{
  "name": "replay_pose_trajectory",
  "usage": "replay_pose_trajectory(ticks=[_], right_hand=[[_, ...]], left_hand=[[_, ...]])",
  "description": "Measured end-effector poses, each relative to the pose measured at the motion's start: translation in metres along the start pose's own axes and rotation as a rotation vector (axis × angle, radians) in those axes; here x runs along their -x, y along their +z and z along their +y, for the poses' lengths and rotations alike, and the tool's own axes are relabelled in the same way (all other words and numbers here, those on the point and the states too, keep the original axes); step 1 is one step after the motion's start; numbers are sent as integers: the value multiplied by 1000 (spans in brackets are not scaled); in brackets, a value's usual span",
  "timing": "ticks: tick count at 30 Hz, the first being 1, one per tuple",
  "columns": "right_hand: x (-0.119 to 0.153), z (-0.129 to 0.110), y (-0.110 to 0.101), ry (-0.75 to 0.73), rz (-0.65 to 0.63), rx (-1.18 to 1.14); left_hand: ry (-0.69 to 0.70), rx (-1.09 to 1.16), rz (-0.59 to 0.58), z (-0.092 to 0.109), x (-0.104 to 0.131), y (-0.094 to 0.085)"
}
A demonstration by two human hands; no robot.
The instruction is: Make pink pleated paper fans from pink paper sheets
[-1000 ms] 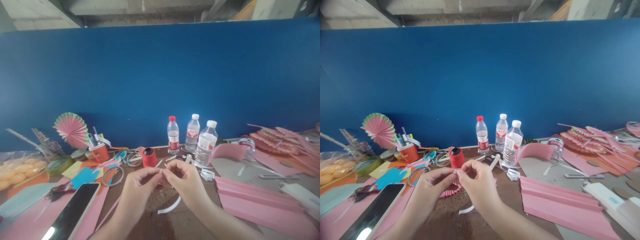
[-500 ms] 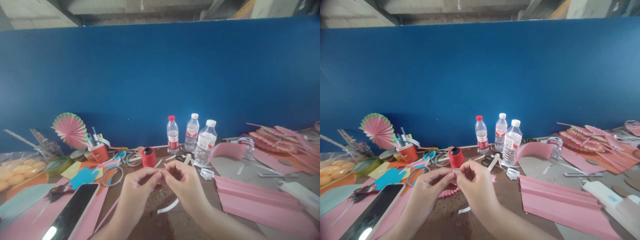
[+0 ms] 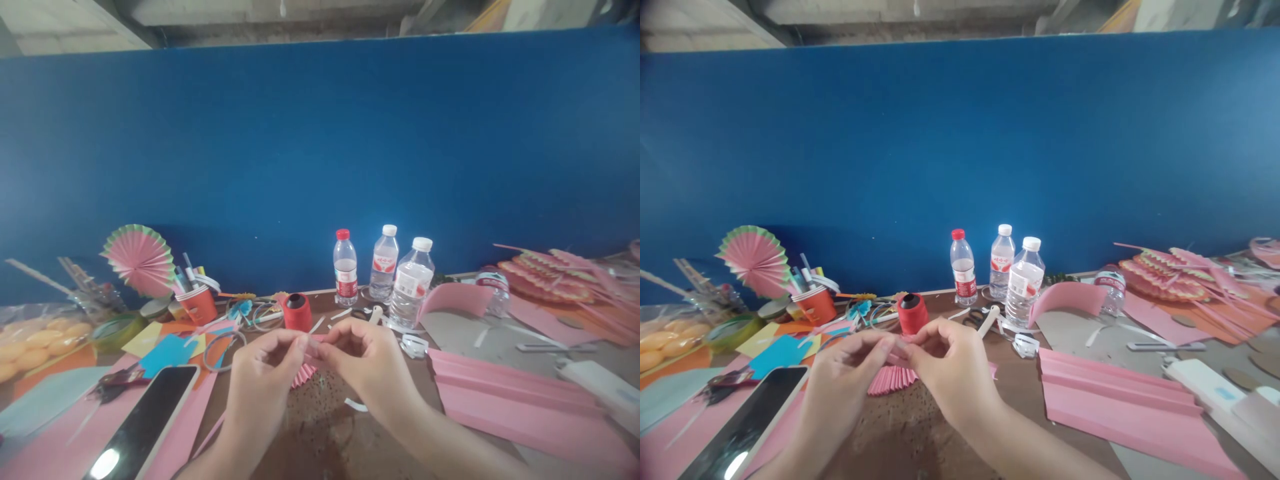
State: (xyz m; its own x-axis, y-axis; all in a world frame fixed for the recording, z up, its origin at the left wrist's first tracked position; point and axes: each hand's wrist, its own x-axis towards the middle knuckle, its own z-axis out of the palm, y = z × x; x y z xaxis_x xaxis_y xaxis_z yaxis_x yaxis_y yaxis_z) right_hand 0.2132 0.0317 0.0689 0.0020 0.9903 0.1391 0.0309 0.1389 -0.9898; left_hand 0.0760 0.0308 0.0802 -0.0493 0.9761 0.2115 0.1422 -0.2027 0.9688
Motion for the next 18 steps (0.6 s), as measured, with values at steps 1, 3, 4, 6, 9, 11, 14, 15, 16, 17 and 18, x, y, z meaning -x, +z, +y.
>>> replay_pose_trajectory(ticks=[1, 3, 4, 6, 9, 11, 14, 15, 16, 17, 18], right_hand=[[0, 1, 0, 0, -2, -1], [1, 3, 0, -6, -2, 6], [1, 4, 0, -13, 1, 10], [1, 3, -1, -29, 5, 15], [2, 1, -1, -32, 0, 16], [2, 1, -2, -25, -8, 12], [1, 3, -1, -20, -16, 2], [0, 4, -1, -17, -17, 3], [0, 5, -1, -13, -15, 7], [-1, 6, -1, -11, -14, 12], [-1, 6, -1, -10, -15, 19]], left_hand=[[2, -7, 4, -1, 0, 0], [12, -31, 13, -3, 0, 0], [17, -43, 18, -3, 0, 0], [21, -65, 22, -3, 0, 0], [14, -68, 17, 0, 1, 1], [6, -55, 7, 1, 1, 1], [4, -43, 3, -1, 1, 2], [3, -42, 2, -1, 1, 2], [1, -39, 1, -2, 1, 1], [-2, -40, -4, -3, 1, 1], [-2, -44, -6, -3, 2, 1]])
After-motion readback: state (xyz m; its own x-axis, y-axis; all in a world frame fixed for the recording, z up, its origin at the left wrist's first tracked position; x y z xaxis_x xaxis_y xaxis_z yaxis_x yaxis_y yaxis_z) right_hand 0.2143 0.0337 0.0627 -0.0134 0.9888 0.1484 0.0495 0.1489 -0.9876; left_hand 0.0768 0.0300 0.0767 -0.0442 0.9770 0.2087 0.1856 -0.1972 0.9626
